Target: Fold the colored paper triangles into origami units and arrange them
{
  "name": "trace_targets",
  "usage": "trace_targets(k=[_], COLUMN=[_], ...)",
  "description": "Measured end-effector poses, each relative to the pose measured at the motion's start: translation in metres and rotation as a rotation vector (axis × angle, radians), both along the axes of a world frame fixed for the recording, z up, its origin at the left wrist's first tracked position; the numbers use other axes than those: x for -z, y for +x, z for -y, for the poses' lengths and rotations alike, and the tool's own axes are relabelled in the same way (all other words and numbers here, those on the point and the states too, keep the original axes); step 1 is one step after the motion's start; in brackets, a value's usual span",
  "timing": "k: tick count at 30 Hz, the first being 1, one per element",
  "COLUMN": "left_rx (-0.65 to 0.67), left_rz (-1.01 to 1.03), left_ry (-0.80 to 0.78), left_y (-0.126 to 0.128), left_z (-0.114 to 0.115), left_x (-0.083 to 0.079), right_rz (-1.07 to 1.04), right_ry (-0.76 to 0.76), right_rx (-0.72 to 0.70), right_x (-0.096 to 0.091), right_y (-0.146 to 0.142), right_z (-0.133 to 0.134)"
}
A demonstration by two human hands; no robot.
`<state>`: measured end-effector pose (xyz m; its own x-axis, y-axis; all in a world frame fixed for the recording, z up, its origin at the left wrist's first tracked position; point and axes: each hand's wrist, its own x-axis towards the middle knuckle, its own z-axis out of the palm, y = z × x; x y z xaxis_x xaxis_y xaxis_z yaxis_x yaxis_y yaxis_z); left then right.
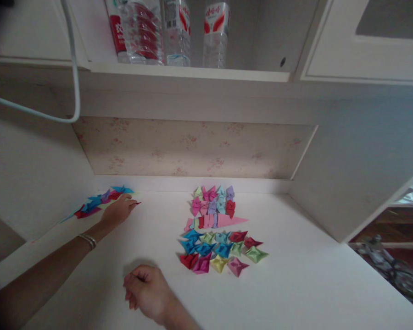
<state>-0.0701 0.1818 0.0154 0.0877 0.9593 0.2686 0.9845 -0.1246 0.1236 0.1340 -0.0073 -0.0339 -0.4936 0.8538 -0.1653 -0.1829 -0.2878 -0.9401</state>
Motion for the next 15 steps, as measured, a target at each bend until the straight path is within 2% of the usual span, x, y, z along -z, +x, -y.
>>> trace_targets(k=[4, 7, 11, 15], left_rx=[0.047, 0.056, 0.075, 0.159], left_rz=[0.216, 0.397, 0.588, 0.911], left_ry=[-0.048, -0.106, -0.137, -0.218], left_y=[0.009, 0.018, 0.029, 0.042], left_z=[0.012, 0.032, 0.073, 0.104], left_x=[-0.008, -0.006, 0.011, 0.033], right_rz=[-0.008, 0.006, 0.018, 0.017], right_ry=[-0.001, 0.025, 0.075, 0.096], right_rx=[0.002, 0.01, 0.013, 0.03], right_x=[-0.002, -0.004, -0.003, -0.002], right_y=[0.0, 0.0, 0.001, 0.0], right_z=[0.001, 0.003, 0.005, 0.007])
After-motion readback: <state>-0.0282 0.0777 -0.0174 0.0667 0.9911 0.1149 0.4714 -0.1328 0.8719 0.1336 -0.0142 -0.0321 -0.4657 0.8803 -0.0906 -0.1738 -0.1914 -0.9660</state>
